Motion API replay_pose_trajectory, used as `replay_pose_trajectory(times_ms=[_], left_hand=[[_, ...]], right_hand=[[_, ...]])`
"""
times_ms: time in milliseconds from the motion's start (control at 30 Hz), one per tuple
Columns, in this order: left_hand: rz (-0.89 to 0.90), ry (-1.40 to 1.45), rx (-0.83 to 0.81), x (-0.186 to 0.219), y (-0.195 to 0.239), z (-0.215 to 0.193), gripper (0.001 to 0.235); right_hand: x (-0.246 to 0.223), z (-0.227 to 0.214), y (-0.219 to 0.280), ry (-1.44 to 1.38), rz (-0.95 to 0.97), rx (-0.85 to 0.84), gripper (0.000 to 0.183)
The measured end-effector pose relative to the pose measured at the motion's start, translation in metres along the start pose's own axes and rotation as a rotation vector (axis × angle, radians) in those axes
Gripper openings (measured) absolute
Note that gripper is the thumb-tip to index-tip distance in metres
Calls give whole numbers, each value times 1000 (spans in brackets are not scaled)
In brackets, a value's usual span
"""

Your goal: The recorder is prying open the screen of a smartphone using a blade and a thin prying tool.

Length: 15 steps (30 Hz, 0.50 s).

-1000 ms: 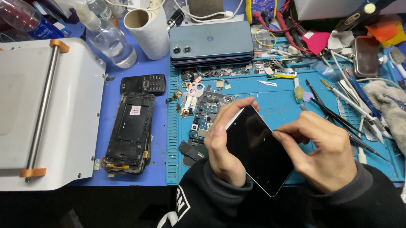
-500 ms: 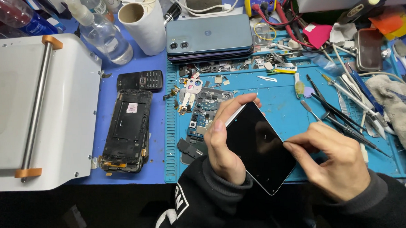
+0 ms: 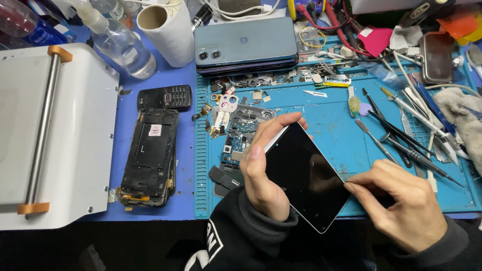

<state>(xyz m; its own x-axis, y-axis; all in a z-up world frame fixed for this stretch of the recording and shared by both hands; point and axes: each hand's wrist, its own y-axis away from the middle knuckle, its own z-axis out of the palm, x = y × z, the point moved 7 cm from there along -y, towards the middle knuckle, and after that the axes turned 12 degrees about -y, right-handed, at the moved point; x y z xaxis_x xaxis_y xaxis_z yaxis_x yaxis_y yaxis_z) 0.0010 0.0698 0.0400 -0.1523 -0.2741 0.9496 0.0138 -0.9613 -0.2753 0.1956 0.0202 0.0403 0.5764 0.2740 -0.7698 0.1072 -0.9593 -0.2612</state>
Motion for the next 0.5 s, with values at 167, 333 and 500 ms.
replay_pose_trajectory(times_ms=[167,333,500], left_hand=[[-12,29,13,1,0,0,69],[23,4,-12,2,0,0,69],[58,-45,9,3,0,-3,69]], right_hand=[[3,0,2,13,26,-15,8],[4,1,4,7,43,-4,9],[7,2,6,9,42,-7,9]])
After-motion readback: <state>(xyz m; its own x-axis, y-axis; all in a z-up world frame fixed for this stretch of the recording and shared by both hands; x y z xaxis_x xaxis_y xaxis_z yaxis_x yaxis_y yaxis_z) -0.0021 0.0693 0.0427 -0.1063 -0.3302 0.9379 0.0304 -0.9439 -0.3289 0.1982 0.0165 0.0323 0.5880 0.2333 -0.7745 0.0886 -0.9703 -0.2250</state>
